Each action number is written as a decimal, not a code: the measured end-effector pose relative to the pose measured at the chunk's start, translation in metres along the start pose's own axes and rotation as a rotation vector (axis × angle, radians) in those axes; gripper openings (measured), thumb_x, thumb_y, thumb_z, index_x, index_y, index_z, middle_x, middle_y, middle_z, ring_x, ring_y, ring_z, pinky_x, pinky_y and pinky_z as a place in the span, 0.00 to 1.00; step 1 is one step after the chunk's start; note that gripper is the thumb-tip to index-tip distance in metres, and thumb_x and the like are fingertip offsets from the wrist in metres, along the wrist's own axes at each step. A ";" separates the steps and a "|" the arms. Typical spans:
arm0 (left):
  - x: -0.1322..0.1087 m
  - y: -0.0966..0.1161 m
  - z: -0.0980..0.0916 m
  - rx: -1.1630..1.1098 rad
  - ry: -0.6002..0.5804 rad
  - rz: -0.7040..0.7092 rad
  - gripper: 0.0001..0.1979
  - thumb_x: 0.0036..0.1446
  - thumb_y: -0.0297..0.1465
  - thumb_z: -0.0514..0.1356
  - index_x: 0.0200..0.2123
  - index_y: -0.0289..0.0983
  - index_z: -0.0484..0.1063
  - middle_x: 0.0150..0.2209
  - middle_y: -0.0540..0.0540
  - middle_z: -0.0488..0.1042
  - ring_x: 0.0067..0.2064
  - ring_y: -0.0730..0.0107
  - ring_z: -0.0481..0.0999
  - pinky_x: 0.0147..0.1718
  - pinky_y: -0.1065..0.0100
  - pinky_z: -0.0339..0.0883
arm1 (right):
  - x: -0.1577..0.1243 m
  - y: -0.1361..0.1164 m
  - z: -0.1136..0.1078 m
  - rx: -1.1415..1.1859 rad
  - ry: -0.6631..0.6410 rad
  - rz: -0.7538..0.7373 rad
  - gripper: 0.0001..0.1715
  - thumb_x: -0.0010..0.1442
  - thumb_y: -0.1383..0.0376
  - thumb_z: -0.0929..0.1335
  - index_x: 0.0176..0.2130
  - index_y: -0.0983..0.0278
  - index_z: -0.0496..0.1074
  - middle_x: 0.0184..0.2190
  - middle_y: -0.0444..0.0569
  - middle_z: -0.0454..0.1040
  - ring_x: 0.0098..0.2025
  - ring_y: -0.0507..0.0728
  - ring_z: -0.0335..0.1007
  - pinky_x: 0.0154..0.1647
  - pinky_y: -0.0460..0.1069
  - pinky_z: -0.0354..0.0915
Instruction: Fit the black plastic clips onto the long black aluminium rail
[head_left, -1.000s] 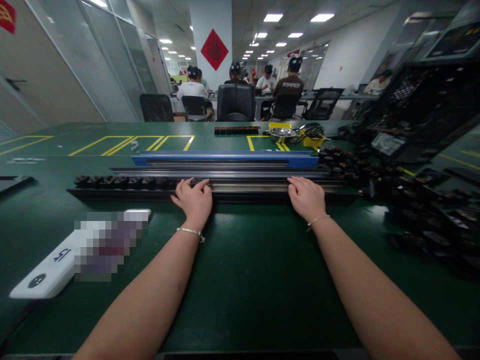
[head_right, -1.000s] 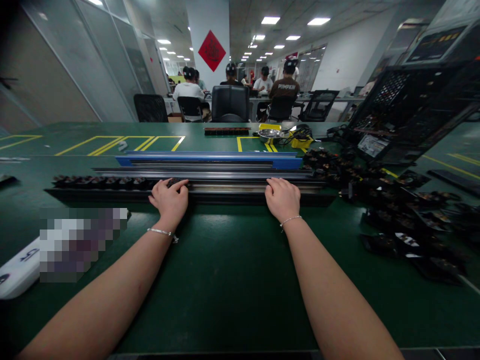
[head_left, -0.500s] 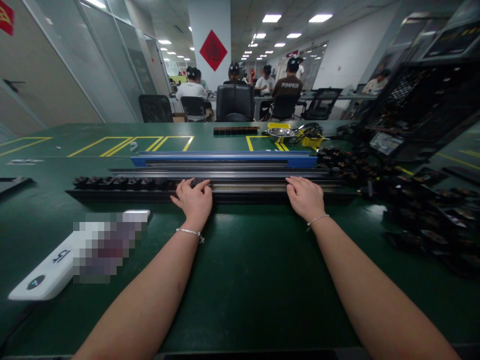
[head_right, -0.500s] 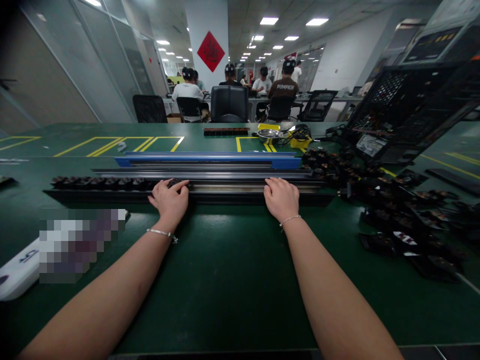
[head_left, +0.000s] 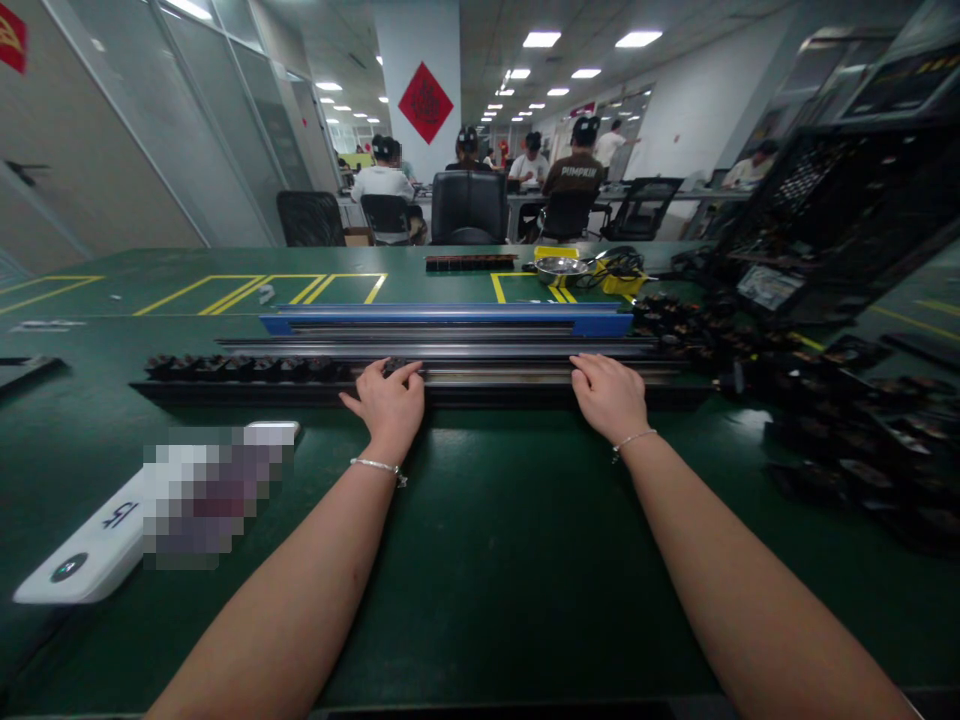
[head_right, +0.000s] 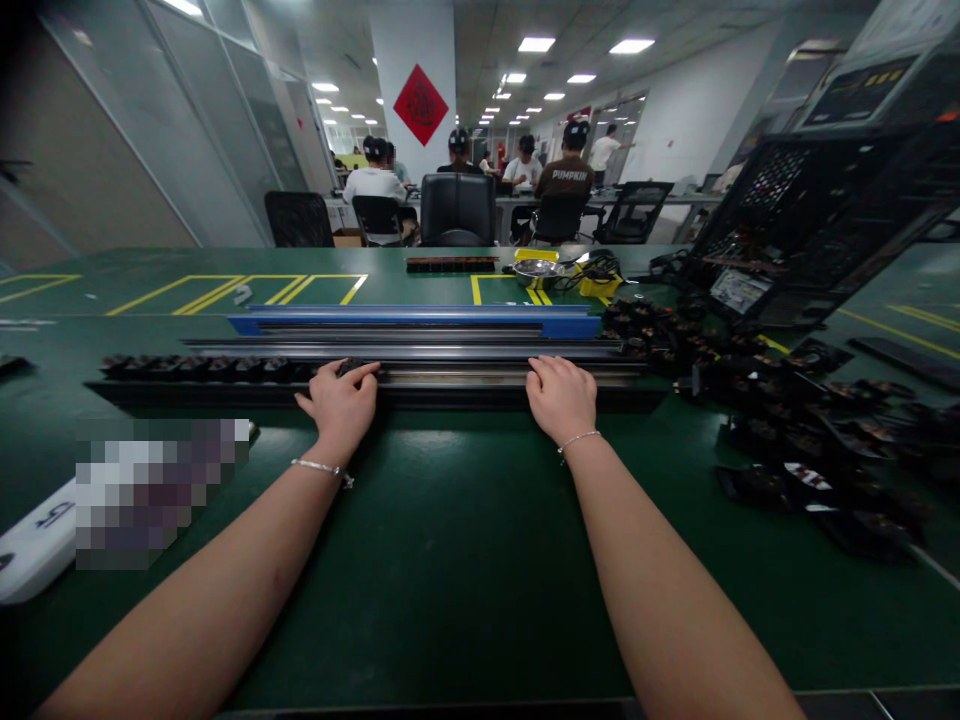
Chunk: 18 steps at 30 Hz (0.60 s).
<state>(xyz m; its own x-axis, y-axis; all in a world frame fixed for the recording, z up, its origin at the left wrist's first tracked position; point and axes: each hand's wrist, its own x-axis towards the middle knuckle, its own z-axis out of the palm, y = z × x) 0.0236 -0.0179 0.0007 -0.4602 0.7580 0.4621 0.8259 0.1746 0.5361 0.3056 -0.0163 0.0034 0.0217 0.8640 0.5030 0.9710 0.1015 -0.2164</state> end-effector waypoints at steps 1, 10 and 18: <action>0.000 0.000 0.000 0.005 -0.004 -0.001 0.12 0.55 0.34 0.55 0.38 0.52 0.78 0.51 0.46 0.69 0.55 0.56 0.65 0.59 0.38 0.41 | 0.000 0.000 0.000 -0.003 0.001 -0.001 0.23 0.61 0.62 0.57 0.49 0.60 0.73 0.52 0.50 0.72 0.56 0.61 0.62 0.54 0.60 0.57; 0.000 0.000 -0.001 0.013 -0.014 0.014 0.13 0.55 0.33 0.56 0.38 0.52 0.78 0.51 0.46 0.69 0.54 0.55 0.65 0.59 0.38 0.41 | -0.001 0.000 0.001 0.016 0.018 0.011 0.22 0.61 0.62 0.57 0.48 0.59 0.73 0.52 0.48 0.72 0.56 0.61 0.63 0.55 0.60 0.56; 0.000 -0.001 0.000 0.001 -0.010 0.032 0.12 0.54 0.34 0.56 0.38 0.52 0.78 0.51 0.47 0.69 0.54 0.55 0.65 0.59 0.37 0.40 | 0.000 0.000 0.000 0.012 -0.001 0.010 0.22 0.61 0.62 0.58 0.49 0.59 0.73 0.53 0.49 0.71 0.56 0.61 0.62 0.55 0.60 0.56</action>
<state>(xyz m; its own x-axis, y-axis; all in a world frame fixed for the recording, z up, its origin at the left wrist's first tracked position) 0.0230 -0.0181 -0.0003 -0.4301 0.7695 0.4720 0.8405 0.1506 0.5204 0.3053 -0.0166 0.0031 0.0312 0.8656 0.4998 0.9678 0.0988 -0.2316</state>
